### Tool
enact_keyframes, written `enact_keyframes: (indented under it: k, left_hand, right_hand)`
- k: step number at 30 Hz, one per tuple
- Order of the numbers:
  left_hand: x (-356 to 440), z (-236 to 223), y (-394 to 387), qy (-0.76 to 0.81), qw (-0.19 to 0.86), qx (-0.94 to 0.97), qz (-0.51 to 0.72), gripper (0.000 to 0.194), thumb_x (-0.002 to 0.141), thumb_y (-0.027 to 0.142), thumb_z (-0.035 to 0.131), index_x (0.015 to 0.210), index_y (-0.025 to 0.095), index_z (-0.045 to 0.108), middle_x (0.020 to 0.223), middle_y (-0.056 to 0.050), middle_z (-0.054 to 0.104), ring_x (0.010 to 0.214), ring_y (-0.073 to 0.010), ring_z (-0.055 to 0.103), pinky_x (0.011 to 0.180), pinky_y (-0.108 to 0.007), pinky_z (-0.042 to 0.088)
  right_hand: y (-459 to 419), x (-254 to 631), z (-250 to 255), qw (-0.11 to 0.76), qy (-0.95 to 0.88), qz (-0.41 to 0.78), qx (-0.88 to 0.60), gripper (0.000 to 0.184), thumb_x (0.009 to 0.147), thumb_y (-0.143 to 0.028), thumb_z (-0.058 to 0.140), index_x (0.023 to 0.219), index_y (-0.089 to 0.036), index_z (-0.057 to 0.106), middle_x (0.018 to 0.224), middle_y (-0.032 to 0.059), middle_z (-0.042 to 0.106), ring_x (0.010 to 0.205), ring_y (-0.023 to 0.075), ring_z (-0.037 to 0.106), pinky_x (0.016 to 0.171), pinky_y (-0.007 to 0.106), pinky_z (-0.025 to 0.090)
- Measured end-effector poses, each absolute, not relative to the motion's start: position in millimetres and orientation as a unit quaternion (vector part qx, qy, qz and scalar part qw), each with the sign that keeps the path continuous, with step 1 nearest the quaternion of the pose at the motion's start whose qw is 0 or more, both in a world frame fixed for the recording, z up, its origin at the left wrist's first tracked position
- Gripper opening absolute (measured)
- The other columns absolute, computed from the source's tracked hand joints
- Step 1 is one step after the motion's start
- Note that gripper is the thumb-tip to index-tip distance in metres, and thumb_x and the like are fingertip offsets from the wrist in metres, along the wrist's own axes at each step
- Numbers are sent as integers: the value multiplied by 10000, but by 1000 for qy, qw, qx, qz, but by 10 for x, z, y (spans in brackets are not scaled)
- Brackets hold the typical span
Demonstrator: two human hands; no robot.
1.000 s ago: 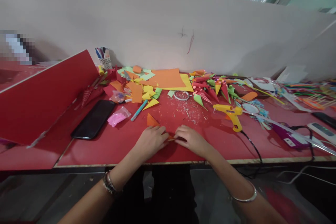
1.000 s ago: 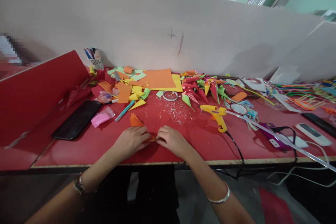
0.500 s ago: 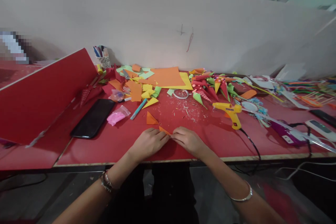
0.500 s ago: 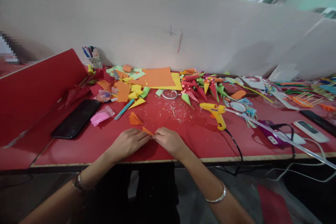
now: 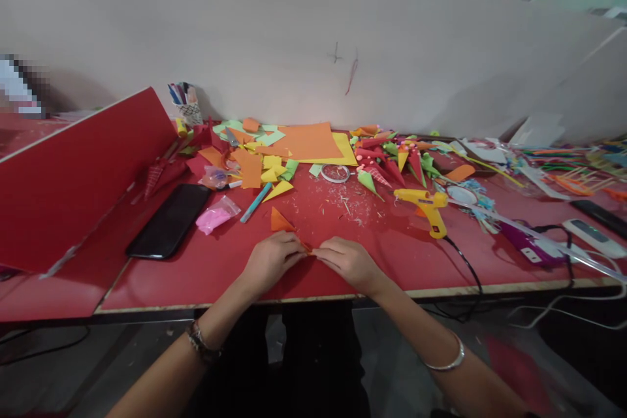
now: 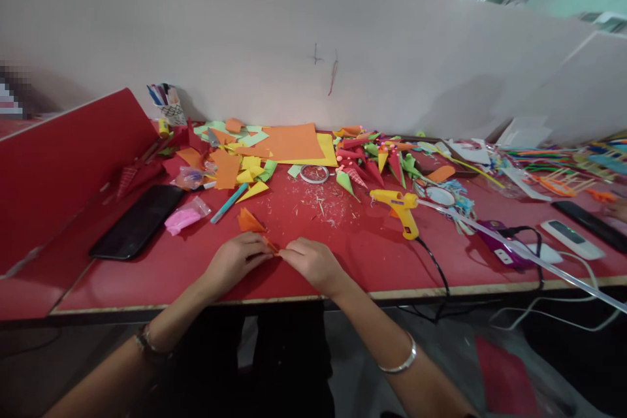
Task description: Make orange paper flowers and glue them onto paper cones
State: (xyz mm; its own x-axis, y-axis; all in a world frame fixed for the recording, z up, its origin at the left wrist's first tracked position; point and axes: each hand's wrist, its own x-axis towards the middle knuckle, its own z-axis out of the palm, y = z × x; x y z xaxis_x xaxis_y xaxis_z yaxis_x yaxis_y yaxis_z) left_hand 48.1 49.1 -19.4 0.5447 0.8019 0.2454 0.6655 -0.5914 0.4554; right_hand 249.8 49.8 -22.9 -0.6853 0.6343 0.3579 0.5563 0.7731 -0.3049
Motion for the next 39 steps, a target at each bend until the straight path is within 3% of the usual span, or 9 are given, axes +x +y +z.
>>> enact_keyframes:
  k: [12, 21, 24, 28, 35, 39]
  left_hand:
    - [557, -184, 327, 494, 255, 791, 256, 109, 794, 158, 498, 736, 155, 590, 771, -17, 548, 714, -115, 518, 654, -214, 419]
    - [510, -144, 348, 466, 129, 864, 140, 212, 847, 162, 380, 948, 188, 563, 831, -43, 545, 779, -150, 513, 662, -240, 423]
    - [501, -132, 363, 455, 117, 875, 115, 193, 839, 133, 374, 888, 175, 556, 848, -45, 546, 797, -154, 516, 665, -244, 428]
    - [518, -92, 384, 469, 104, 873, 85, 163, 829, 132, 394, 829, 171, 552, 821, -35, 546, 771, -157, 528, 622, -240, 430]
    - [557, -51, 374, 500, 99, 857, 77, 175, 816, 113, 396, 828, 188, 553, 805, -27, 552, 735, -156, 538, 557, -224, 404]
    - [567, -33, 391, 506, 112, 852, 77, 172, 811, 115, 399, 789, 185, 555, 773, -20, 548, 664, -140, 535, 520, -213, 381]
  right_hand:
    - [487, 2410, -254, 251, -879, 191, -357, 218, 855, -249, 432, 738, -160, 593, 745, 36, 555, 717, 127, 460, 679, 247, 389]
    - [568, 2321, -79, 197, -852, 255, -413, 94, 807, -143, 488, 727, -157, 534, 725, 8, 522, 695, 110, 476, 642, 218, 375]
    - [571, 2309, -55, 190, -855, 253, -411, 57, 802, -124, 485, 774, -157, 522, 745, 7, 526, 700, 107, 475, 639, 213, 378]
    - [500, 2306, -99, 198, -866, 196, -415, 75, 821, -130, 462, 795, -153, 528, 796, 20, 537, 760, 119, 485, 677, 221, 388]
    - [279, 2245, -192, 137, -899, -76, -408, 142, 811, -117, 467, 704, -150, 554, 740, 40, 545, 715, 171, 464, 641, 282, 369]
    - [233, 2220, -166, 132, -893, -95, -420, 128, 807, -112, 479, 719, -152, 563, 738, 35, 551, 717, 170, 465, 628, 276, 365]
